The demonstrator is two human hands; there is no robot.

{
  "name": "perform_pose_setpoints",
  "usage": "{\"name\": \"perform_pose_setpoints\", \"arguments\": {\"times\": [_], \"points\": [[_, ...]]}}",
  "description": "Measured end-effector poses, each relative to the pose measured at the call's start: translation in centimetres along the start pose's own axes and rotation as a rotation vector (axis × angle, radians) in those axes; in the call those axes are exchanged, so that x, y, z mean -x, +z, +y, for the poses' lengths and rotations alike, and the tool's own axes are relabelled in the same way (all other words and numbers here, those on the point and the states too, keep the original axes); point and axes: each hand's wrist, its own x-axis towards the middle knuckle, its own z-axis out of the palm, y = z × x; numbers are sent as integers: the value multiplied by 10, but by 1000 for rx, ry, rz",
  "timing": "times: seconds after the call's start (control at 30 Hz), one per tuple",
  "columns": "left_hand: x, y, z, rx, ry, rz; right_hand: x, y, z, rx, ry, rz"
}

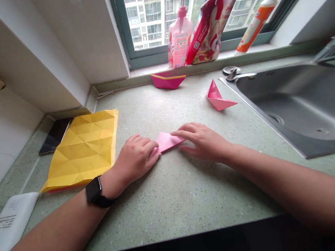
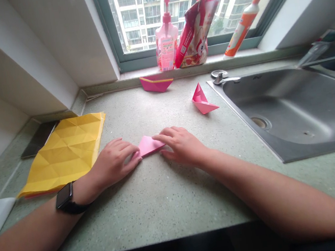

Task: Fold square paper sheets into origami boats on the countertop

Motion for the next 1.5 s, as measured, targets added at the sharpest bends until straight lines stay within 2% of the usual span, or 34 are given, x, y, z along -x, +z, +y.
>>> {"name": "perform_pose_setpoints", "arguments": {"times": [0.23, 0.47, 0.63, 0.97, 1.17, 1.27, 1.5], "points": [[0, 1, 1, 38, -26, 58, -3, -4, 0, -38, 28, 53], [2, 4, -3, 71, -17, 156, -3, -3, -7, -116, -36, 201], [0, 2, -3, 53, -92, 154, -3, -5, -13, -146, -64, 270], [-2, -2, 2, 173, -105, 277, -4, -5, -17, -122, -150, 410], [-2, -3, 5, 290, -99, 340, -6, -12, -23, -62, -234, 465], [-2, -4, 8, 405, -137, 339, -6, -15, -26, -54, -271, 475], [-7, -7, 14, 645, -189, 241, -4, -17, -28, -23, -351, 488]]}}
